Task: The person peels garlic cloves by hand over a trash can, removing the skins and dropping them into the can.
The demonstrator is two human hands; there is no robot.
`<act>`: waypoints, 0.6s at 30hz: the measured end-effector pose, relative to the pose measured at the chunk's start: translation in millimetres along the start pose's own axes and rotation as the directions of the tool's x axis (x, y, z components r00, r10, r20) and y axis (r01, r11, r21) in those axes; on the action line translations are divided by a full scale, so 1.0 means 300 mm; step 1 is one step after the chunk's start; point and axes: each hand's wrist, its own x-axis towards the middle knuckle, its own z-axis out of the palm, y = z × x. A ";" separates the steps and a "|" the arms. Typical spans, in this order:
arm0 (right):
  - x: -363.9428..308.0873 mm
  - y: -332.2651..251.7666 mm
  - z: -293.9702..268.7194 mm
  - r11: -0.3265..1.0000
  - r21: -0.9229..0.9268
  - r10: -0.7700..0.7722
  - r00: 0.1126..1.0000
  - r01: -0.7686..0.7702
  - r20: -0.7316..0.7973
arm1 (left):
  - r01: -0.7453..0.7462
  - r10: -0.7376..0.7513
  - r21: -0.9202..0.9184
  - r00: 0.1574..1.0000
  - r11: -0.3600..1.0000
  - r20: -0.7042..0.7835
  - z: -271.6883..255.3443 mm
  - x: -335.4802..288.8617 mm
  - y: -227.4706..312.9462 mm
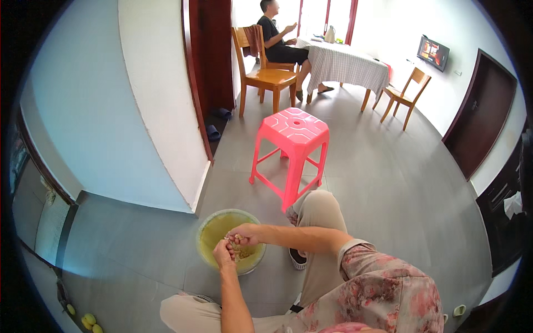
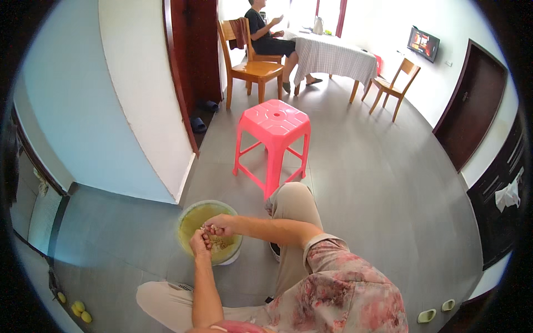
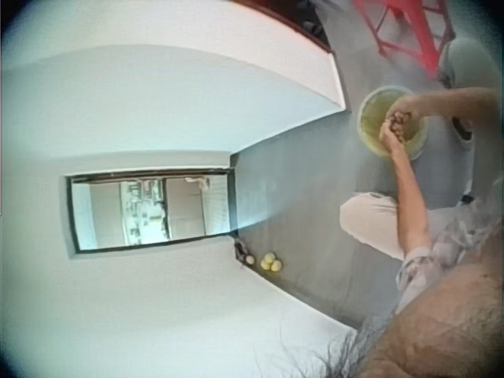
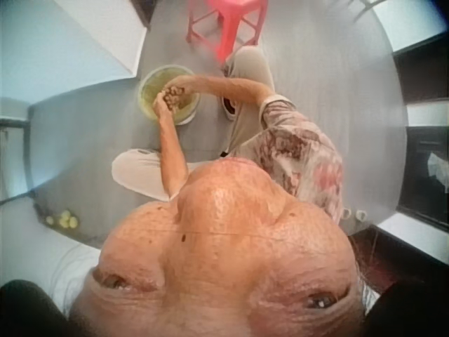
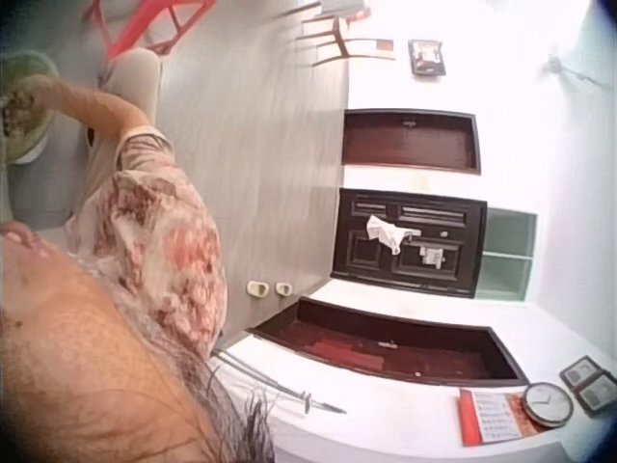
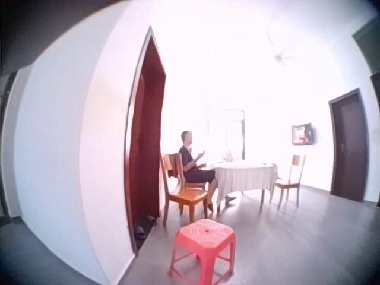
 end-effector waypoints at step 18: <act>-0.067 -0.082 0.027 0.917 0.380 -0.160 0.984 0.120 0.076 | 0.098 -0.098 0.045 0.995 0.994 -0.004 -0.052 0.023 -0.023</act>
